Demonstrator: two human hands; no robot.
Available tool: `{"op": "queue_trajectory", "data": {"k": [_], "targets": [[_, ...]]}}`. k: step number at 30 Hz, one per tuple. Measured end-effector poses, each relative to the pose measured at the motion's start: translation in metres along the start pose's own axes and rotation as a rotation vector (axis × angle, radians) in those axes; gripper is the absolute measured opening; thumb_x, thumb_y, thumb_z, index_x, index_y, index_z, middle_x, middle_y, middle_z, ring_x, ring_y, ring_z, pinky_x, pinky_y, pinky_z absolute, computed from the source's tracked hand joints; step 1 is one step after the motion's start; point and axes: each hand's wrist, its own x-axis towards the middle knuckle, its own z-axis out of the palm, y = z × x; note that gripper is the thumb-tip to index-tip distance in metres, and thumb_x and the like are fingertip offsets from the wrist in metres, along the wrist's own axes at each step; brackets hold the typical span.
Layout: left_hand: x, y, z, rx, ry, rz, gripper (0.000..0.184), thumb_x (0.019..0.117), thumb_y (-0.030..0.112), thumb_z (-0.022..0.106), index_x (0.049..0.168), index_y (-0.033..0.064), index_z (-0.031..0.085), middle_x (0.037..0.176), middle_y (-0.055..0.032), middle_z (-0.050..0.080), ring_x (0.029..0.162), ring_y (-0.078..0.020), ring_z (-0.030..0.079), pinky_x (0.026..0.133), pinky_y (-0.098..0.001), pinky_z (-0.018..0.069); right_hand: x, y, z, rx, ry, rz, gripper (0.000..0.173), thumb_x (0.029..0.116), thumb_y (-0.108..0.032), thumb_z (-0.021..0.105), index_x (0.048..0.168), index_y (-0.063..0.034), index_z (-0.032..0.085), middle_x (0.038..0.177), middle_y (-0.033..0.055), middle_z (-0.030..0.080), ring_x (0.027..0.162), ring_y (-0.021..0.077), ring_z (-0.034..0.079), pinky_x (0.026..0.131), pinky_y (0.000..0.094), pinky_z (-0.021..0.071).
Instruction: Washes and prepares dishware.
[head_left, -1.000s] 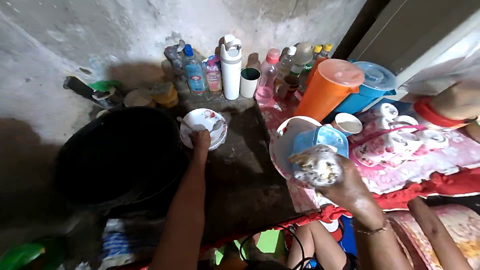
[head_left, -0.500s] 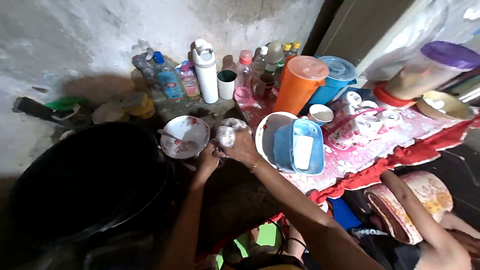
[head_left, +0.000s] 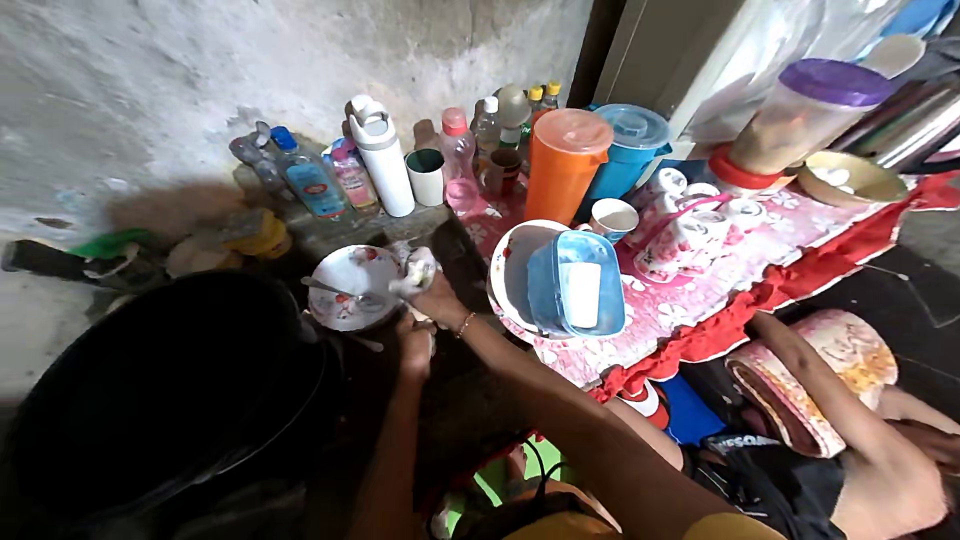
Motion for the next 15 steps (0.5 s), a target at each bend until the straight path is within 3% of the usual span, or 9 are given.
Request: {"op": "queue_trajectory", "data": {"k": [1,3,9,12,15], "targets": [[0.000,0.005,-0.005,-0.027,-0.022,-0.054,0.016,0.1047,-0.003,0.042,0.119,-0.0033,0.049,0.069,0.0005,0.044,0.046,-0.0026,0.037,0.041,-0.0167,0.0314,-0.005,-0.002,-0.003,-0.016,-0.079,-0.005,0.057,0.0918,-0.003,0.072,0.143,0.0038,0.047,0.128,0.0255,0.062,0.116,0.0307,0.062,0.100,0.0458,0.0507],[-0.004,0.014,-0.013,0.009,-0.099,-0.092,0.020,0.1079,0.001,0.038,0.125,-0.0031,0.049,0.067,0.0019,0.043,0.045,-0.0023,0.036,0.041,-0.0165,0.0311,-0.008,-0.003,-0.014,-0.088,-0.126,-0.043,0.059,0.0905,0.003,0.071,0.144,0.0054,0.046,0.129,0.0263,0.061,0.116,0.0305,0.062,0.101,0.0446,0.0501],[-0.019,0.007,-0.006,0.035,-0.175,-0.013,0.022,0.1083,0.003,0.039,0.122,-0.0062,0.053,0.075,0.0003,0.045,0.052,-0.0031,0.039,0.047,-0.0173,0.0337,0.002,0.000,-0.027,-0.381,0.024,-0.102,0.045,0.0934,-0.010,0.073,0.131,0.0103,0.058,0.120,0.0313,0.066,0.114,0.0432,0.065,0.100,0.0567,0.0498],[-0.018,0.004,0.000,-0.021,-0.113,-0.005,0.020,0.1085,0.003,0.040,0.117,-0.0064,0.054,0.073,-0.0002,0.046,0.050,-0.0032,0.039,0.046,-0.0175,0.0337,-0.001,0.010,-0.016,-0.172,0.160,-0.086,0.041,0.0955,-0.010,0.071,0.129,0.0112,0.059,0.117,0.0301,0.067,0.111,0.0394,0.066,0.100,0.0528,0.0505],[-0.013,0.008,-0.004,-0.074,-0.085,-0.044,0.018,0.1072,0.000,0.038,0.119,-0.0052,0.050,0.069,0.0014,0.043,0.047,-0.0025,0.036,0.043,-0.0171,0.0317,-0.010,0.015,-0.006,0.108,0.039,-0.008,0.045,0.0950,0.000,0.067,0.137,0.0059,0.052,0.120,0.0228,0.064,0.107,0.0250,0.064,0.094,0.0402,0.0531]]}}
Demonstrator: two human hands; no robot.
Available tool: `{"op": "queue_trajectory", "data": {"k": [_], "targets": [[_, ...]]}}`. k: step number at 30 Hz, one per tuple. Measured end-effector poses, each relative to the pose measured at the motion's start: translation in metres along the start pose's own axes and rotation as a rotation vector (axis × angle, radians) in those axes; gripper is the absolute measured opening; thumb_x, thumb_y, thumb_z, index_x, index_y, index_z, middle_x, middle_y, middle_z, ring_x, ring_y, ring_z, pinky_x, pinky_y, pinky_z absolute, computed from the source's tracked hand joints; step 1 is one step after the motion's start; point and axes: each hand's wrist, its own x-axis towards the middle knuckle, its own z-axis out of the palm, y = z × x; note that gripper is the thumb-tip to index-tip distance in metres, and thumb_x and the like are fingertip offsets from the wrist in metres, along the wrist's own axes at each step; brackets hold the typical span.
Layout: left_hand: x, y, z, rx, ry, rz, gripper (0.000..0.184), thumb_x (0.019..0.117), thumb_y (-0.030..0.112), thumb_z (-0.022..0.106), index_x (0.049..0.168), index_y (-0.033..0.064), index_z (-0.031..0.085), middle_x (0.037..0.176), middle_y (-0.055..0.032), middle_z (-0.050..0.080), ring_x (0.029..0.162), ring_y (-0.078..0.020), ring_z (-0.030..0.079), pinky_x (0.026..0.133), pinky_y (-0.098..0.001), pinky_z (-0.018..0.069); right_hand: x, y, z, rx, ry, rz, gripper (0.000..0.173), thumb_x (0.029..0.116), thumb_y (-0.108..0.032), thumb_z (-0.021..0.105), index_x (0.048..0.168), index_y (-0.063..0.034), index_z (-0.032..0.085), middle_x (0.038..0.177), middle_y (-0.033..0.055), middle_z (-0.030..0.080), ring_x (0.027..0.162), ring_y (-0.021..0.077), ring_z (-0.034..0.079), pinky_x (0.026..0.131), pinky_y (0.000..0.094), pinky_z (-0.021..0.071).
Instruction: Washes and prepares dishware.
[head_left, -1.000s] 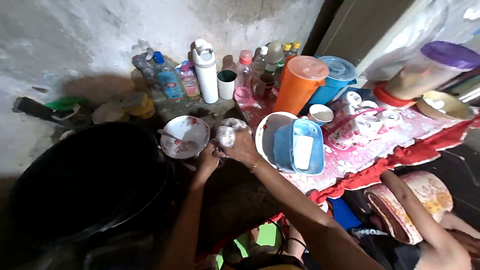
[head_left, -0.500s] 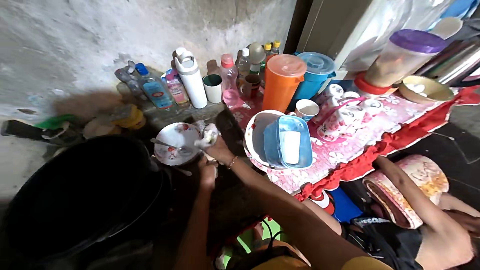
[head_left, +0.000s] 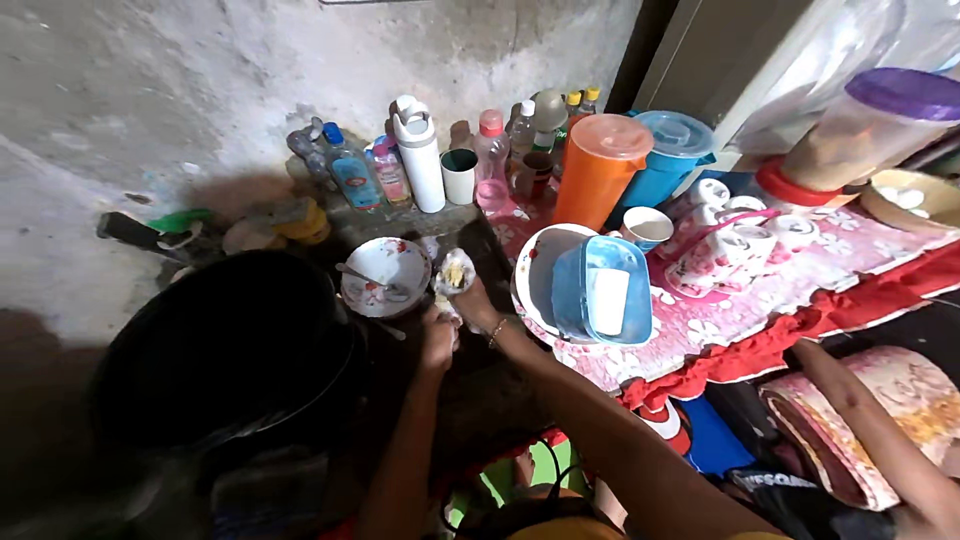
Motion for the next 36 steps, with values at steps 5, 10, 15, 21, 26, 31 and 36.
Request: {"op": "queue_trajectory", "data": {"k": [5,10,15,21,26,31,36], "targets": [[-0.008,-0.010,-0.002,0.135,-0.031,0.022,0.023,0.1099,0.005,0.037,0.119,-0.0066,0.054,0.074,-0.0002,0.044,0.051,-0.0038,0.038,0.047,-0.0179,0.0337,0.006,-0.011,-0.021,-0.417,-0.078,0.001,0.044,0.0961,-0.011,0.071,0.133,0.0092,0.057,0.124,0.0293,0.065,0.116,0.0382,0.064,0.103,0.0521,0.0484],[-0.013,-0.016,0.000,0.122,-0.008,0.071,0.024,0.1083,0.003,0.039,0.123,-0.0071,0.055,0.082,-0.0023,0.049,0.056,-0.0039,0.042,0.050,-0.0184,0.0362,0.006,0.004,-0.013,-0.160,0.130,0.072,0.037,0.0983,-0.014,0.069,0.125,0.0098,0.061,0.115,0.0267,0.067,0.108,0.0330,0.065,0.098,0.0475,0.0504],[-0.012,-0.013,-0.006,0.035,0.008,-0.017,0.024,0.1101,0.006,0.037,0.124,-0.0048,0.053,0.072,0.0006,0.045,0.049,-0.0031,0.038,0.044,-0.0174,0.0323,-0.012,-0.005,-0.009,0.075,-0.118,0.164,0.048,0.0971,0.005,0.062,0.143,0.0020,0.045,0.120,0.0191,0.061,0.100,0.0195,0.062,0.088,0.0350,0.0537],[-0.027,-0.024,0.000,0.104,-0.016,0.068,0.022,0.1066,-0.001,0.037,0.114,-0.0091,0.056,0.077,-0.0003,0.047,0.055,-0.0021,0.040,0.050,-0.0161,0.0340,0.003,0.003,-0.018,-0.331,-0.003,-0.038,0.044,0.0918,-0.007,0.073,0.130,0.0104,0.059,0.121,0.0301,0.066,0.116,0.0388,0.064,0.103,0.0532,0.0490],[-0.020,-0.015,-0.005,-0.027,0.069,0.026,0.026,0.1088,0.003,0.038,0.129,-0.0068,0.050,0.074,-0.0010,0.046,0.050,-0.0042,0.040,0.045,-0.0185,0.0354,-0.021,-0.007,0.003,0.182,-0.030,0.243,0.040,0.1020,-0.002,0.058,0.140,0.0031,0.047,0.116,0.0188,0.061,0.096,0.0195,0.062,0.084,0.0351,0.0536],[-0.026,-0.015,-0.009,0.075,-0.024,-0.004,0.025,0.1090,0.003,0.035,0.123,-0.0071,0.053,0.073,-0.0003,0.045,0.050,-0.0036,0.038,0.046,-0.0176,0.0337,-0.015,-0.016,-0.016,-0.208,-0.121,0.103,0.042,0.0967,0.000,0.065,0.136,0.0076,0.052,0.118,0.0244,0.064,0.100,0.0268,0.064,0.090,0.0408,0.0523],[-0.029,-0.022,-0.001,0.066,0.003,0.044,0.025,0.1085,0.002,0.036,0.121,-0.0078,0.055,0.073,-0.0003,0.046,0.049,-0.0032,0.039,0.045,-0.0173,0.0335,-0.006,0.005,-0.010,-0.196,0.081,0.031,0.036,0.0945,-0.008,0.071,0.124,0.0096,0.061,0.113,0.0279,0.067,0.104,0.0349,0.066,0.095,0.0499,0.0515]]}}
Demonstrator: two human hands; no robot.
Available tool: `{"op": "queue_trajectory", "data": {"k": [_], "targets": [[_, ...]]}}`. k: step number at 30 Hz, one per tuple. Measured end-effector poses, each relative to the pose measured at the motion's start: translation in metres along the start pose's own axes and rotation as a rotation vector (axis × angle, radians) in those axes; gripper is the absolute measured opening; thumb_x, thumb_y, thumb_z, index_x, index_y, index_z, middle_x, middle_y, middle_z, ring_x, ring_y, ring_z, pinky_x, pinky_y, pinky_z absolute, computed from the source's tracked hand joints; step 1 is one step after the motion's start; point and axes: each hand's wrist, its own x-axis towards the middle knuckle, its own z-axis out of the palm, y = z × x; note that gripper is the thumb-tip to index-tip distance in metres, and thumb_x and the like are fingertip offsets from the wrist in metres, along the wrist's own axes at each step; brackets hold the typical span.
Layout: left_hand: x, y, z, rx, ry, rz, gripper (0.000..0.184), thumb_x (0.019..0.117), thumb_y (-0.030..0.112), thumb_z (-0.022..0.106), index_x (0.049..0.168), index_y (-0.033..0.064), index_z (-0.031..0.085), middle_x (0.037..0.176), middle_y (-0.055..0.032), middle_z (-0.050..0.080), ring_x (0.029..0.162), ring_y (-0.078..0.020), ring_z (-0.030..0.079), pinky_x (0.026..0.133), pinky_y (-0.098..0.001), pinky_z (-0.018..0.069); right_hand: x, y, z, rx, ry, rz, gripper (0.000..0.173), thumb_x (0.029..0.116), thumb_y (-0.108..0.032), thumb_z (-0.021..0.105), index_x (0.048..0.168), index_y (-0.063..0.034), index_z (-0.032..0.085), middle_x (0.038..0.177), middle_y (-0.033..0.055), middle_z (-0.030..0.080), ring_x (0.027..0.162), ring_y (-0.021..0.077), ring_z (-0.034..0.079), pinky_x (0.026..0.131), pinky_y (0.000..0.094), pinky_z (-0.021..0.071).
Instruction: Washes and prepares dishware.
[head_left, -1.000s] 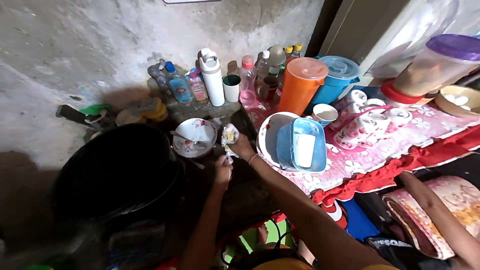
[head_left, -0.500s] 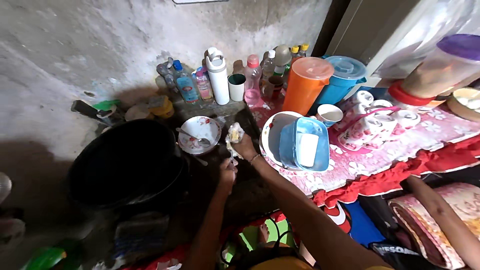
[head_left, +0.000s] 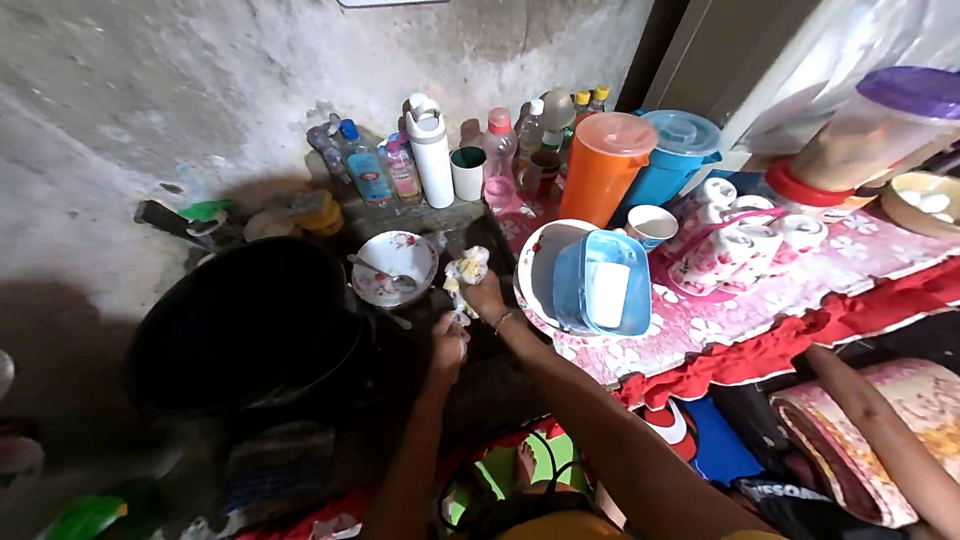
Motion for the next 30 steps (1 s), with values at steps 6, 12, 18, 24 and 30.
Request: {"op": "queue_trajectory", "data": {"k": [6,12,18,24,30], "targets": [[0.002,0.005,-0.003,-0.046,0.026,-0.073,0.025,0.1095,0.003,0.036,0.128,-0.0062,0.050,0.072,-0.0003,0.044,0.049,-0.0039,0.039,0.044,-0.0178,0.0340,-0.019,-0.010,-0.003,0.226,-0.202,0.174,0.045,0.0998,0.002,0.059,0.143,0.0036,0.045,0.120,0.0202,0.061,0.100,0.0200,0.062,0.087,0.0348,0.0531],[-0.001,0.001,0.002,0.004,0.011,0.014,0.027,0.1082,0.001,0.035,0.126,-0.0080,0.053,0.075,-0.0012,0.046,0.051,-0.0040,0.040,0.046,-0.0180,0.0345,0.000,-0.002,0.000,0.037,-0.014,0.042,0.037,0.0967,-0.008,0.069,0.128,0.0095,0.059,0.118,0.0282,0.065,0.110,0.0352,0.064,0.098,0.0497,0.0498],[0.005,0.004,-0.003,-0.082,0.058,-0.055,0.025,0.1087,0.002,0.035,0.128,-0.0062,0.048,0.070,0.0004,0.045,0.048,-0.0037,0.039,0.044,-0.0179,0.0349,-0.024,-0.016,0.004,0.367,-0.187,0.307,0.043,0.1043,-0.003,0.054,0.145,0.0008,0.040,0.118,0.0182,0.060,0.096,0.0191,0.061,0.084,0.0341,0.0531],[0.000,-0.018,0.004,-0.034,0.017,0.120,0.025,0.1055,-0.002,0.040,0.124,-0.0112,0.054,0.080,-0.0006,0.049,0.059,-0.0006,0.043,0.053,-0.0158,0.0375,-0.007,-0.014,0.007,0.528,0.046,0.208,0.036,0.0993,0.001,0.061,0.134,0.0013,0.051,0.109,0.0158,0.061,0.088,0.0188,0.060,0.077,0.0355,0.0530],[0.010,-0.015,0.004,-0.053,0.111,0.018,0.023,0.1025,-0.005,0.048,0.123,-0.0140,0.051,0.081,-0.0054,0.050,0.061,-0.0050,0.045,0.057,-0.0203,0.0414,-0.036,-0.018,0.003,0.286,-0.206,0.173,0.037,0.0985,0.005,0.058,0.135,0.0069,0.051,0.119,0.0190,0.061,0.102,0.0173,0.061,0.089,0.0313,0.0522]]}}
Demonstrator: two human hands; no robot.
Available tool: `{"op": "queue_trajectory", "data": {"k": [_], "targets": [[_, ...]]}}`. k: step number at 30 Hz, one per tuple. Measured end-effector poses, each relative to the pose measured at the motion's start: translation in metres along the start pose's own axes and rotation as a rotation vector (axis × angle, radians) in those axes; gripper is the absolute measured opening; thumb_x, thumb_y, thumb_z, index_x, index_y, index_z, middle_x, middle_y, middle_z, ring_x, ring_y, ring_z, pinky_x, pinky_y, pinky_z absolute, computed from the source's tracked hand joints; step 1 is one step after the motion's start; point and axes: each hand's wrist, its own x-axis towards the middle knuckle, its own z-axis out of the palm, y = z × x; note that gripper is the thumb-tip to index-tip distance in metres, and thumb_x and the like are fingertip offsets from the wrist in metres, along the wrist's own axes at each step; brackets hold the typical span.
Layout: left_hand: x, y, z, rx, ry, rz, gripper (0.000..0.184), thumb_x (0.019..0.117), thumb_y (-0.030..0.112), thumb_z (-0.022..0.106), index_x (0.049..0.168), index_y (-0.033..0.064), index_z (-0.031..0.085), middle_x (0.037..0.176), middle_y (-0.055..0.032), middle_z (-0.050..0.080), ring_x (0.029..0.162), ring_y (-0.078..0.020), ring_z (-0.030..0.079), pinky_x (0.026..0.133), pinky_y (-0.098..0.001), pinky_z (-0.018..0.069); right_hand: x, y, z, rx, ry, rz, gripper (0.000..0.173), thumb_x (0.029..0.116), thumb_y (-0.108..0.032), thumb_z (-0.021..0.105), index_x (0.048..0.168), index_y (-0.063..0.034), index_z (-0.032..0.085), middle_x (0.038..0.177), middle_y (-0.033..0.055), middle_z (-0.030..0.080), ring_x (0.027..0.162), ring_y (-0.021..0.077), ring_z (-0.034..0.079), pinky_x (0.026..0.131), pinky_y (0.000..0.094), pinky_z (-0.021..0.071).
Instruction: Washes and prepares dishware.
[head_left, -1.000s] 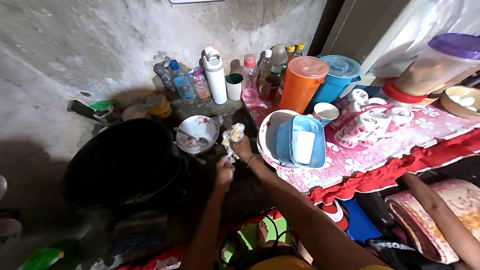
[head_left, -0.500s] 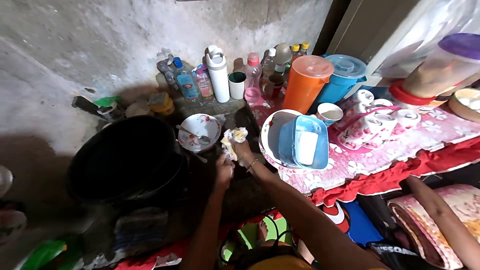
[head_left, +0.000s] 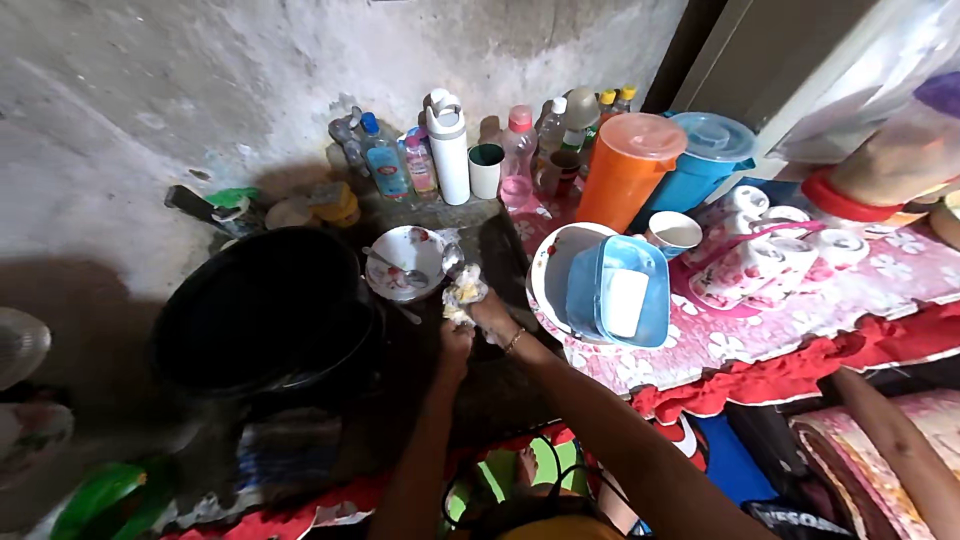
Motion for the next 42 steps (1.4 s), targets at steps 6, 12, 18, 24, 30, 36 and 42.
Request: {"op": "queue_trajectory", "data": {"k": [6,12,18,24,30,36,42], "targets": [[0.022,0.013,-0.028,-0.226,-0.114,0.129,0.044,0.1080,0.011,0.038,0.148,-0.0081,0.036,0.140,-0.0251,0.051,0.120,-0.0262,0.058,0.099,-0.0385,0.0506,0.004,-0.004,-0.019,-0.109,0.030,-0.036,0.036,0.0973,0.003,0.062,0.132,0.0075,0.053,0.109,0.0174,0.063,0.088,0.0151,0.064,0.078,0.0294,0.0556],[0.032,0.042,-0.008,-0.081,0.036,0.056,0.032,0.1111,0.015,0.042,0.128,-0.0077,0.057,0.119,-0.0226,0.061,0.105,-0.0246,0.060,0.094,-0.0424,0.0506,-0.011,0.007,-0.021,-0.294,-0.108,-0.123,0.044,0.0945,0.005,0.063,0.136,0.0107,0.051,0.124,0.0232,0.062,0.108,0.0195,0.063,0.095,0.0321,0.0520],[0.044,0.038,-0.012,-0.368,0.089,0.085,0.021,0.1118,0.014,0.033,0.119,0.0038,0.049,0.085,-0.0021,0.052,0.067,-0.0090,0.054,0.064,-0.0264,0.0506,-0.017,0.039,-0.044,-0.450,-0.227,-0.159,0.052,0.0874,0.002,0.072,0.135,0.0109,0.054,0.129,0.0246,0.064,0.120,0.0244,0.063,0.106,0.0378,0.0482],[0.044,0.025,-0.014,0.299,-0.064,0.100,0.031,0.1090,0.010,0.045,0.130,-0.0081,0.059,0.112,-0.0218,0.066,0.095,-0.0232,0.063,0.085,-0.0382,0.0524,-0.013,0.018,-0.030,-0.304,0.009,-0.234,0.052,0.0960,0.000,0.064,0.141,0.0153,0.045,0.135,0.0299,0.058,0.124,0.0278,0.060,0.108,0.0362,0.0466],[-0.003,0.018,-0.011,0.720,-0.290,0.289,0.032,0.1064,0.002,0.040,0.127,-0.0160,0.057,0.123,-0.0322,0.063,0.119,-0.0397,0.061,0.106,-0.0484,0.0447,0.030,0.008,-0.038,-0.483,0.171,-0.265,0.046,0.0907,-0.006,0.073,0.131,0.0117,0.058,0.124,0.0291,0.066,0.120,0.0366,0.064,0.107,0.0481,0.0474],[0.000,-0.013,-0.006,0.271,-0.062,0.352,0.023,0.1014,-0.004,0.046,0.111,-0.0201,0.060,0.099,-0.0204,0.065,0.088,-0.0106,0.059,0.085,-0.0248,0.0499,0.019,0.013,-0.009,-0.035,0.132,-0.118,0.047,0.0970,0.002,0.062,0.140,0.0121,0.046,0.129,0.0279,0.060,0.114,0.0275,0.063,0.101,0.0390,0.0510],[-0.007,-0.003,-0.017,0.396,-0.091,0.236,0.026,0.1063,0.000,0.043,0.117,-0.0181,0.058,0.103,-0.0190,0.064,0.082,-0.0094,0.054,0.077,-0.0239,0.0459,0.022,-0.004,-0.025,-0.513,0.015,-0.146,0.048,0.0963,-0.008,0.067,0.138,0.0117,0.053,0.135,0.0302,0.060,0.129,0.0361,0.058,0.112,0.0466,0.0430]]}}
